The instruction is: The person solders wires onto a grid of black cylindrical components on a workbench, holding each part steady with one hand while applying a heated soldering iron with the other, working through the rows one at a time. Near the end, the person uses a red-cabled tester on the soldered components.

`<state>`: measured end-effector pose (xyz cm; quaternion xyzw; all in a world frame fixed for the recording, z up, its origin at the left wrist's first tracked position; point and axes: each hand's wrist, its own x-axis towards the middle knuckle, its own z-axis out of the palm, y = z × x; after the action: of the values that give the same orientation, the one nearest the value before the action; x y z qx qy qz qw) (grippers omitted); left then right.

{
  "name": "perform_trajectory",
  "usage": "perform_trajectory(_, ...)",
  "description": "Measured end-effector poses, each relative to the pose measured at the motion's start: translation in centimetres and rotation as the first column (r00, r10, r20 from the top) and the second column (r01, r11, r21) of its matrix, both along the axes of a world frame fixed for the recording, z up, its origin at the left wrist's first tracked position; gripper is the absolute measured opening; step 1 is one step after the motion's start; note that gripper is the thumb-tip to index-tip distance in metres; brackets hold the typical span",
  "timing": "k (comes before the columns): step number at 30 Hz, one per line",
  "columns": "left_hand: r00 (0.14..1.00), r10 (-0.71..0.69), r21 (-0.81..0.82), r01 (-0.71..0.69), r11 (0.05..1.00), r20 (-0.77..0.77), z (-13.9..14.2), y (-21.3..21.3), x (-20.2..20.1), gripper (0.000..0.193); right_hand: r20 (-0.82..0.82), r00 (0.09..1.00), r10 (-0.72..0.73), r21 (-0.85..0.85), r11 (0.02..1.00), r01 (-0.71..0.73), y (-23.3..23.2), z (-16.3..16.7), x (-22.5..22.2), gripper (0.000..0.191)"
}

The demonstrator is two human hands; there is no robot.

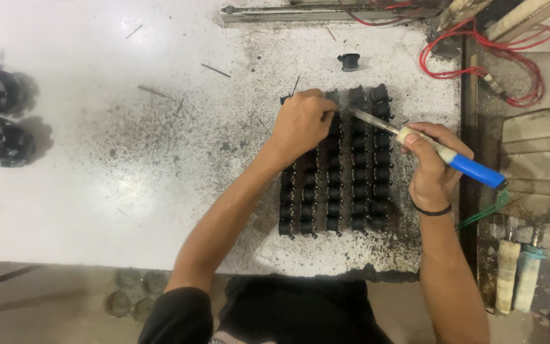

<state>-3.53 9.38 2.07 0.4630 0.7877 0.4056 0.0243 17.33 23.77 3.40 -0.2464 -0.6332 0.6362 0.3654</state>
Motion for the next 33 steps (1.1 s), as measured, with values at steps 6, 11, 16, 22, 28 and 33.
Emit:
perform_trajectory(6,1.0,0.003,-0.015,-0.003,1.0,-0.016,0.1,-0.1,-0.3,0.009,-0.044,0.999,0.006,-0.013,1.0,-0.007,-0.1,0.0,-0.1,0.021)
perform_trajectory(11,1.0,0.023,-0.035,-0.022,0.999,0.008,0.4,0.0,-0.1,0.009,-0.031,0.999,0.043,-0.012,0.999,-0.043,0.0,0.1,-0.3,0.022)
perform_trajectory(16,1.0,0.009,-0.065,-0.01,0.998,-0.015,0.3,0.0,-0.1,0.008,-0.03,0.998,0.057,-0.025,0.998,-0.058,0.0,0.0,-0.2,0.022)
perform_trajectory(22,0.999,-0.028,-0.095,0.026,0.995,-0.021,0.2,0.3,-0.2,0.008,0.003,0.997,0.072,-0.002,0.997,-0.072,0.2,-0.4,-0.4,0.023)
perform_trajectory(28,0.997,0.012,-0.048,-0.016,0.999,-0.076,1.4,0.0,0.5,0.011,-0.119,0.993,-0.014,0.019,1.0,0.017,0.7,0.3,1.0,0.02)
perform_trajectory(33,0.981,0.043,0.102,-0.024,0.994,-0.191,1.5,-1.5,2.0,0.015,-0.114,0.993,-0.026,0.033,0.999,0.029,-1.7,-0.4,2.8,0.022)
